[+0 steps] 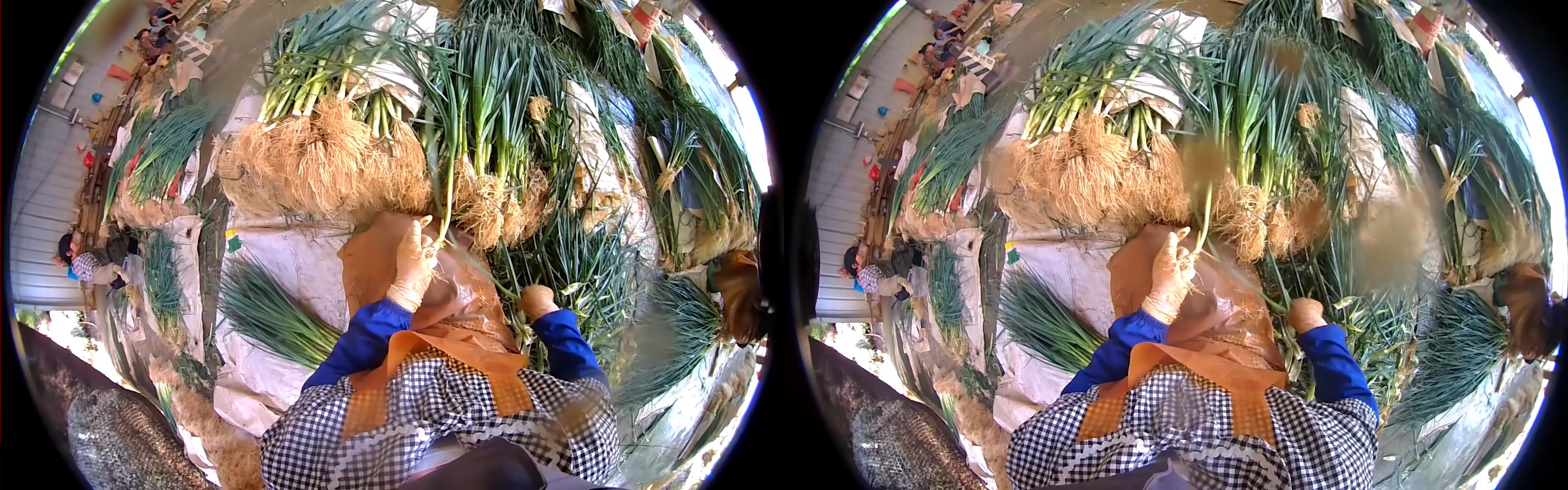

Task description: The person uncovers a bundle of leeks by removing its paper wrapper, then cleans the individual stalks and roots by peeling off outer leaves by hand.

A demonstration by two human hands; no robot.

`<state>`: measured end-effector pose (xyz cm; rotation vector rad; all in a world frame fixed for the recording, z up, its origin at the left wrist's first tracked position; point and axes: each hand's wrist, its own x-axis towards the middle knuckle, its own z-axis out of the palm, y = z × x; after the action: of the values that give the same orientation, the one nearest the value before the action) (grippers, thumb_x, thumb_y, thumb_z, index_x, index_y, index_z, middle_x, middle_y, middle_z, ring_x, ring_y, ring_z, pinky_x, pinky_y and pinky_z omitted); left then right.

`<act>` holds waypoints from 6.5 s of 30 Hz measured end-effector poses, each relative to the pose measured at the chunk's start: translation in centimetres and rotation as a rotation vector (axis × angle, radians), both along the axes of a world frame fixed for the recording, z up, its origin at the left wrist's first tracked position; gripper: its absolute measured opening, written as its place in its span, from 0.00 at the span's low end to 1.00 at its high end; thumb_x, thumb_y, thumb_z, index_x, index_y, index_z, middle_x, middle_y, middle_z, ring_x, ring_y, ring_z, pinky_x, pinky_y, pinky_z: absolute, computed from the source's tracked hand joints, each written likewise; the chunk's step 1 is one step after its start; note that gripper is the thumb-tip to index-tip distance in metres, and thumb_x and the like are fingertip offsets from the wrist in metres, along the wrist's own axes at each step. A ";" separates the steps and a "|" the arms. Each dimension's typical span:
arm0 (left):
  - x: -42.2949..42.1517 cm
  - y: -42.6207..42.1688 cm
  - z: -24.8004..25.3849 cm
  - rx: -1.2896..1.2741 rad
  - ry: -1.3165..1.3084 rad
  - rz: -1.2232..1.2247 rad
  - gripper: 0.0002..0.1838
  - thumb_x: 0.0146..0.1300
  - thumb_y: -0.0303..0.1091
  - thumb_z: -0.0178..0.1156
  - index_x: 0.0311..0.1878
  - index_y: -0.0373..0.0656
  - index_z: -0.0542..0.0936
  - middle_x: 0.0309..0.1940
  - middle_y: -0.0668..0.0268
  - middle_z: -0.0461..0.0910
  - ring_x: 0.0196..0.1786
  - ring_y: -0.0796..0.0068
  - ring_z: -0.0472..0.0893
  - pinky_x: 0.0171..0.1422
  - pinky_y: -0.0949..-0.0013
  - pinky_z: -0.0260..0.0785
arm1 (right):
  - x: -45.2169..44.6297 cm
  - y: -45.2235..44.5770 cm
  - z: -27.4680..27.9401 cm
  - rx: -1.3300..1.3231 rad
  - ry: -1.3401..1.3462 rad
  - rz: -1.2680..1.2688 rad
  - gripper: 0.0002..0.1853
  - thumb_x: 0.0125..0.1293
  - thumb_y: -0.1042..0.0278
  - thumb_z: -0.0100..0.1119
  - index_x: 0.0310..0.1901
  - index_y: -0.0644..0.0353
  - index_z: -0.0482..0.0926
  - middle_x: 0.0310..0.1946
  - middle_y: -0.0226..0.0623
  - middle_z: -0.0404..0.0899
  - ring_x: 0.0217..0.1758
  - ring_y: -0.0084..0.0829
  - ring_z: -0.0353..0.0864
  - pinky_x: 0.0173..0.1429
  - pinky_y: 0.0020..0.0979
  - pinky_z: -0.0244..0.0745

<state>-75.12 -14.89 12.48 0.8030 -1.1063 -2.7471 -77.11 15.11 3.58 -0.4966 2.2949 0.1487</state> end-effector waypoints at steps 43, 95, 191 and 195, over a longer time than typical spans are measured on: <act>1.1 10.4 -1.0 0.119 -0.094 -0.491 0.04 0.59 0.25 0.57 0.36 0.41 0.73 0.29 0.68 0.76 0.31 0.75 0.77 0.35 0.73 0.72 | -9.3 -7.1 6.4 -1.369 -0.098 -0.950 0.20 0.62 0.51 0.57 0.42 0.63 0.79 0.29 0.27 0.77 0.30 0.17 0.69 0.34 0.22 0.65; -0.5 7.0 -3.8 -0.122 -0.031 -0.363 0.10 0.60 0.32 0.56 0.42 0.38 0.77 0.34 0.66 0.78 0.36 0.75 0.77 0.40 0.73 0.73 | -0.4 -7.6 11.5 -1.075 -0.488 -0.705 0.20 0.67 0.53 0.48 0.27 0.62 0.76 0.17 0.30 0.68 0.20 0.22 0.65 0.27 0.26 0.65; -4.5 -1.3 5.2 0.350 0.139 -0.645 0.14 0.64 0.35 0.53 0.50 0.40 0.69 0.34 0.64 0.73 0.21 0.80 0.69 0.20 0.78 0.62 | -15.4 -3.4 8.5 -0.702 0.518 -0.373 0.15 0.66 0.61 0.50 0.48 0.61 0.76 0.42 0.41 0.79 0.41 0.31 0.79 0.41 0.33 0.77; -5.7 -1.9 7.1 0.269 0.336 -0.518 0.18 0.60 0.31 0.57 0.53 0.43 0.69 0.38 0.60 0.75 0.26 0.77 0.74 0.24 0.80 0.66 | -10.8 -5.4 -0.7 -0.645 0.444 0.232 0.17 0.62 0.58 0.52 0.46 0.61 0.76 0.34 0.41 0.79 0.35 0.35 0.80 0.35 0.35 0.77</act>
<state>-80.80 -16.79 19.59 0.0442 -0.9968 -3.3325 -87.91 9.74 2.87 -1.1547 2.6919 -0.4267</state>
